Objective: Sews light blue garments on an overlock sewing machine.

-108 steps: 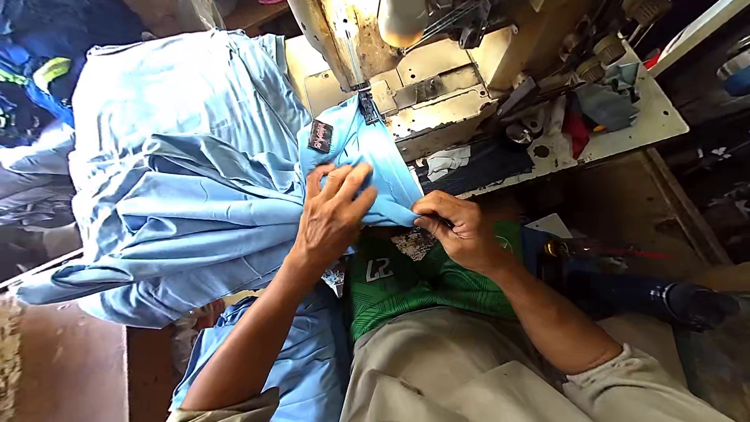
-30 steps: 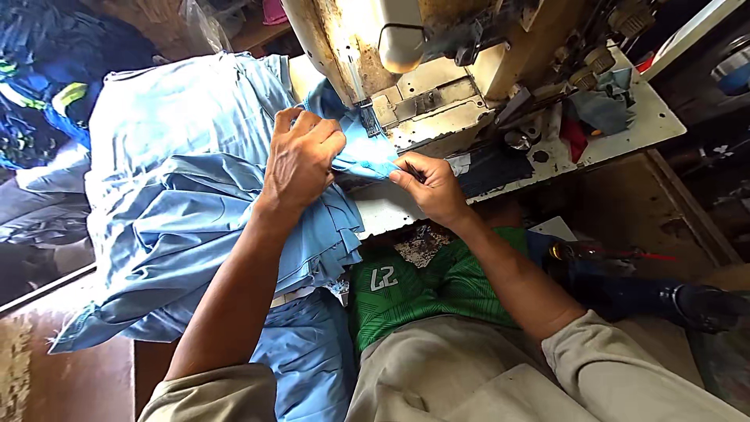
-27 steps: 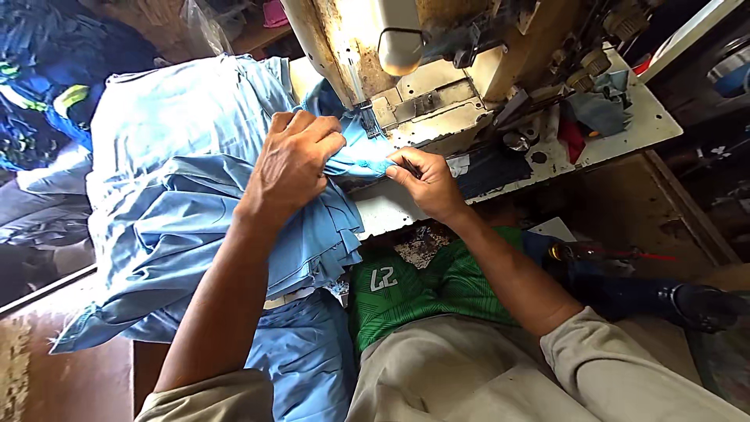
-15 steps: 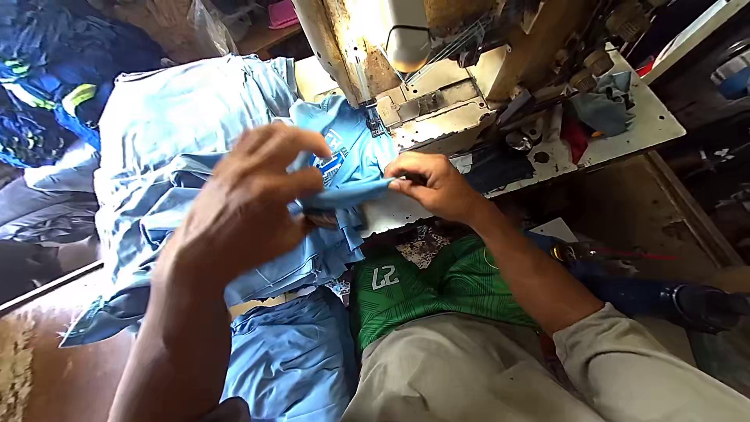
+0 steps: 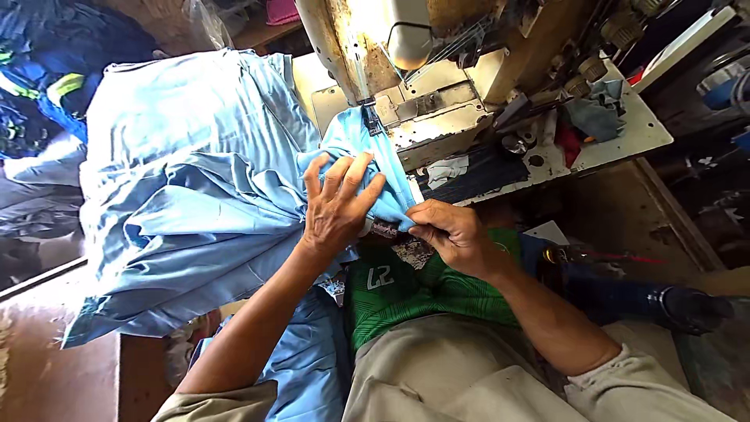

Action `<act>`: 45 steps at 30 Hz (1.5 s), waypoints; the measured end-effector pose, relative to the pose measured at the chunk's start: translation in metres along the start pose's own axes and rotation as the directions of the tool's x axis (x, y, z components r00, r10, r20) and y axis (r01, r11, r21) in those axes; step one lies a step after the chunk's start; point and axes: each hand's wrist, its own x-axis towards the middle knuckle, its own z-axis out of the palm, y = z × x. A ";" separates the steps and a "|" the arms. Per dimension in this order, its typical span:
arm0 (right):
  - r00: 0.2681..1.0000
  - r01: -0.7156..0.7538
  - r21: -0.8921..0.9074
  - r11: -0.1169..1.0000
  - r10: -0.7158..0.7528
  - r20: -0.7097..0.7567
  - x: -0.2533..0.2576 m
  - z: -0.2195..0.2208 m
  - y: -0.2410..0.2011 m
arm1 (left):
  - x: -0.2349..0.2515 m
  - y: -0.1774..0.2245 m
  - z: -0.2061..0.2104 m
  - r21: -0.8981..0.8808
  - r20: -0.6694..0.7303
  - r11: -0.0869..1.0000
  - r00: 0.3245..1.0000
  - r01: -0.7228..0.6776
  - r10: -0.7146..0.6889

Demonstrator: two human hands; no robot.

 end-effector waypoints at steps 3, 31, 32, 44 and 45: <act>0.999 -0.033 0.025 0.999 0.034 -0.017 -0.004 -0.002 0.000 | 0.001 -0.001 -0.008 -0.003 0.088 1.000 0.996 0.025 -0.025; 0.984 -0.143 0.189 0.971 0.160 -0.075 -0.009 -0.003 0.006 | 0.004 -0.007 -0.030 0.027 0.066 0.999 0.997 -0.040 0.038; 0.984 -0.141 0.195 0.971 0.158 -0.076 -0.009 -0.003 0.005 | 0.004 -0.005 -0.034 0.027 0.049 0.999 0.998 -0.043 0.042; 0.965 -0.189 0.192 0.963 0.218 -0.146 0.014 0.001 0.019 | 0.022 -0.023 -0.028 0.041 0.141 0.999 0.990 -0.010 0.004; 0.965 -0.188 0.186 0.964 0.217 -0.150 0.019 0.002 0.023 | 0.025 -0.029 -0.024 0.052 0.137 0.999 0.991 -0.009 0.002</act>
